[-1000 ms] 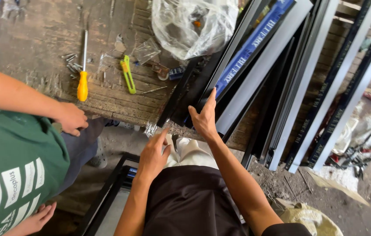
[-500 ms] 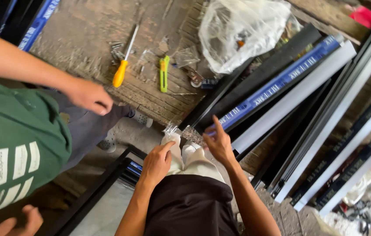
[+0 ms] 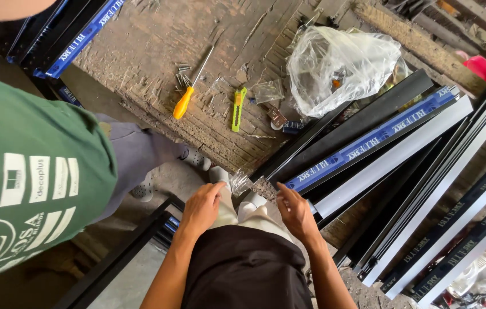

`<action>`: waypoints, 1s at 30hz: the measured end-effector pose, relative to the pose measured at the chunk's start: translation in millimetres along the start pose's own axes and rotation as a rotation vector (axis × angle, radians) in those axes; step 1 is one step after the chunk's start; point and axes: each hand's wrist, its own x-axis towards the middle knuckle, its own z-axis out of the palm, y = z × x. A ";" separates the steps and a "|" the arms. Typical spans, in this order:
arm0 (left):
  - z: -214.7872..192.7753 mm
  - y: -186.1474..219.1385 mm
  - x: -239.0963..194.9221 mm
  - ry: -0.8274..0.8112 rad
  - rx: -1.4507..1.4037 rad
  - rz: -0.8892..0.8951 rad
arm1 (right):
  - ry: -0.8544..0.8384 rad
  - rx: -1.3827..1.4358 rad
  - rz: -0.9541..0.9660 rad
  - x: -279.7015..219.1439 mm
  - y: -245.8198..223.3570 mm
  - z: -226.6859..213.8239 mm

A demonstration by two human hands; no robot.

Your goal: Organizing and sorting black metal profiles and frames in a fabrication workshop

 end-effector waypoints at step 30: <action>28.0 39.9 125.3 -0.096 -0.092 0.381 | 0.282 0.196 0.316 23.1 -12.6 16.5</action>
